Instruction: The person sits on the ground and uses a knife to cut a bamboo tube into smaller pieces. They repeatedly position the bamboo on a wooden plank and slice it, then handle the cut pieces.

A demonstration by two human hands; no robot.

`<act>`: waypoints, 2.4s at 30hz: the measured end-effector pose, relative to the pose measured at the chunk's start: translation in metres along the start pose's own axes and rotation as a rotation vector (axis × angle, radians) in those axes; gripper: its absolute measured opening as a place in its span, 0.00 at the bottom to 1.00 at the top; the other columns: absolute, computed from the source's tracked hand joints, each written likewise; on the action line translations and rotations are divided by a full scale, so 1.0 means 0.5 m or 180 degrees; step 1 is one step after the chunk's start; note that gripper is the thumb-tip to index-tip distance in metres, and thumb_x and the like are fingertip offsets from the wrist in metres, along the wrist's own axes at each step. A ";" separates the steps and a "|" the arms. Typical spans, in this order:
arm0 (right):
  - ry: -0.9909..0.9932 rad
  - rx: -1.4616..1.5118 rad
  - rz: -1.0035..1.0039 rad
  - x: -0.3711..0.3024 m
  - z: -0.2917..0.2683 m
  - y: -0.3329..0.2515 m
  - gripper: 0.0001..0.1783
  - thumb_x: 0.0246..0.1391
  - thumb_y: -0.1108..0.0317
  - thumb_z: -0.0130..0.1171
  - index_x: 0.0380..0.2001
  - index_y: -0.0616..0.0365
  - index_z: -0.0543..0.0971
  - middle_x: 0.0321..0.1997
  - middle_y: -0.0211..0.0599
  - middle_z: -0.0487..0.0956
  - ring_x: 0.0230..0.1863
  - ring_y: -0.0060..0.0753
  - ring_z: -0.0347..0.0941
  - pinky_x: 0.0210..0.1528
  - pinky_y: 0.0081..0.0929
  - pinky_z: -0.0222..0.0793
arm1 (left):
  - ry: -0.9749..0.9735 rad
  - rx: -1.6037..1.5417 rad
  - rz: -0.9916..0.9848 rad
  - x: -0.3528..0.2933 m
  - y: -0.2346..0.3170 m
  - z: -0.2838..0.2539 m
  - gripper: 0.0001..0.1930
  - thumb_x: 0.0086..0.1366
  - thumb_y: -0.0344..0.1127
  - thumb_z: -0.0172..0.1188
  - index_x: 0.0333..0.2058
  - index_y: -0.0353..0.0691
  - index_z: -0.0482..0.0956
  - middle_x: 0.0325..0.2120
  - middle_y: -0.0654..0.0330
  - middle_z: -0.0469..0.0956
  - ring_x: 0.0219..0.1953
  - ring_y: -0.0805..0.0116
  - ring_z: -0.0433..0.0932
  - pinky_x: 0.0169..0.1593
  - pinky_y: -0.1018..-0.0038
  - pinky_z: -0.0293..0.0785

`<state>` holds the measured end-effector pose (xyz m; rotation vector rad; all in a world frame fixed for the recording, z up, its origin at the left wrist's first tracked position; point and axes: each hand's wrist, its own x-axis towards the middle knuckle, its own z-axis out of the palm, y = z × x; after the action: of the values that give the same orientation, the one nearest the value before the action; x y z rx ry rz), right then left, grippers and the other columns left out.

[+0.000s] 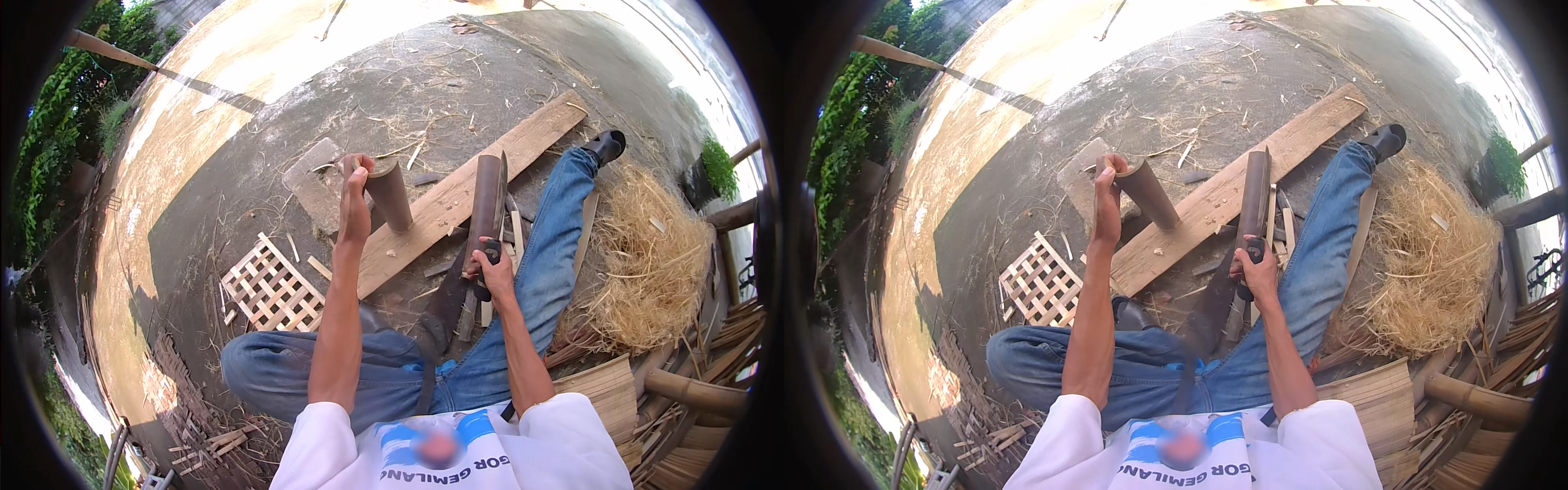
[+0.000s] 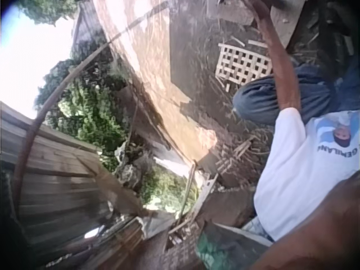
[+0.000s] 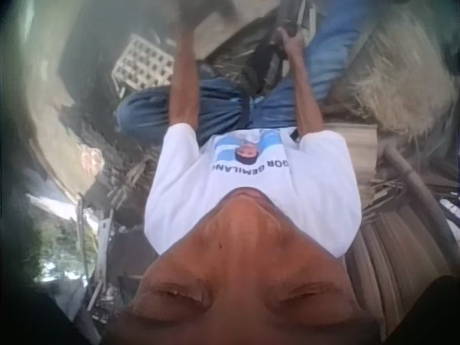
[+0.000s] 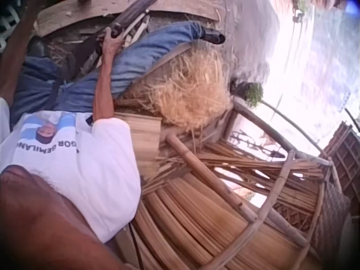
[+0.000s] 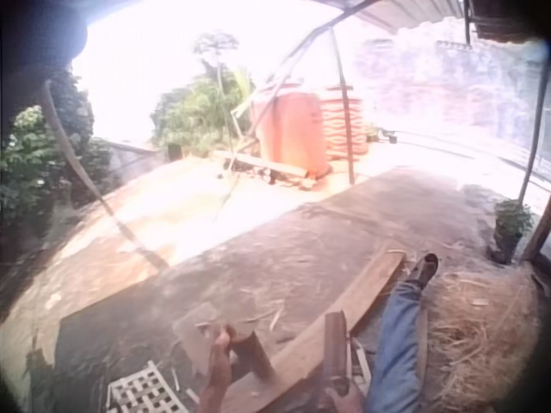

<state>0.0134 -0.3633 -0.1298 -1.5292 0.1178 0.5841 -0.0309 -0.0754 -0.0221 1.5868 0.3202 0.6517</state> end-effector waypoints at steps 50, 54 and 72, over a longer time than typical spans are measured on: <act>0.0407 -0.0703 -0.2188 0.062 0.113 -0.015 0.21 0.66 0.56 0.63 0.49 0.64 0.75 0.39 0.39 0.79 0.42 0.32 0.76 0.48 0.33 0.72 | 0.0464 0.1283 0.0978 -0.009 0.010 0.055 0.25 0.61 0.38 0.74 0.51 0.48 0.70 0.60 0.56 0.72 0.61 0.57 0.74 0.55 0.54 0.78; 0.0437 -0.0966 -0.2972 0.134 0.169 -0.114 0.20 0.64 0.60 0.66 0.52 0.62 0.77 0.46 0.44 0.82 0.49 0.44 0.77 0.56 0.38 0.70 | 0.0554 0.1353 0.0971 -0.014 0.010 0.045 0.24 0.60 0.36 0.74 0.50 0.47 0.70 0.58 0.55 0.74 0.60 0.54 0.74 0.55 0.53 0.77; -0.0144 -0.1364 -0.2098 -0.001 0.092 -0.068 0.20 0.66 0.58 0.62 0.52 0.62 0.73 0.37 0.44 0.76 0.38 0.38 0.75 0.43 0.34 0.71 | 0.0125 0.1094 0.0682 -0.013 0.028 0.039 0.22 0.64 0.37 0.67 0.53 0.49 0.68 0.64 0.57 0.71 0.60 0.60 0.76 0.58 0.56 0.78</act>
<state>0.0142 -0.3171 -0.0958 -1.8361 -0.5624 0.1112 -0.0270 -0.0968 -0.0099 1.9568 0.3049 0.8257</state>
